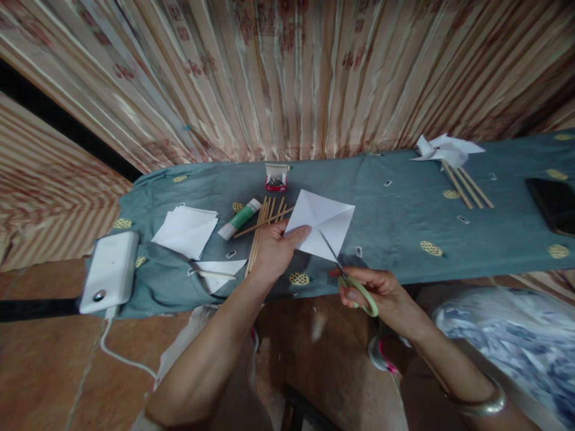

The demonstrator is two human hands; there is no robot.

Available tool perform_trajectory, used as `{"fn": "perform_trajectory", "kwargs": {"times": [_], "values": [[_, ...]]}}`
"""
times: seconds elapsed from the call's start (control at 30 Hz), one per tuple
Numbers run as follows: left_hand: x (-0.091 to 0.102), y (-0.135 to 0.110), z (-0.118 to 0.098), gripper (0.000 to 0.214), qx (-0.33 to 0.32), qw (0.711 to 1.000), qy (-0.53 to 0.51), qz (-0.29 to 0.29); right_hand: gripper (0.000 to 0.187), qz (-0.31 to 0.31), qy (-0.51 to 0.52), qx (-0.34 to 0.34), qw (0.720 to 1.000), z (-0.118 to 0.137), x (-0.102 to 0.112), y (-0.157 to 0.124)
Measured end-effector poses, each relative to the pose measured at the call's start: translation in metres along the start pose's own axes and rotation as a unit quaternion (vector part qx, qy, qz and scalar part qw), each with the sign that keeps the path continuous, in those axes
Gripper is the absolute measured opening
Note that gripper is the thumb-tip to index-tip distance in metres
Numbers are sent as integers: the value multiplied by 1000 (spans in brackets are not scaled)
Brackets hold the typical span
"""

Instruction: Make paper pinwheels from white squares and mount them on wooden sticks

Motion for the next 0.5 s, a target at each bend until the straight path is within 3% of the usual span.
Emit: {"fn": "perform_trajectory", "kwargs": {"times": [0.5], "values": [[-2,0,-1,28,8,999,-42,8,35,-24,31,-11,999,0,0,0]]}}
Point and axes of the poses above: each hand's wrist, its own y-axis towards the middle knuckle, its own x-axis out of the back of the hand, z = x × y, the point moved 8 cm from there along y, towards the middle knuckle, and after that the axes turned 8 degrees about y, right-handed, at the moved point
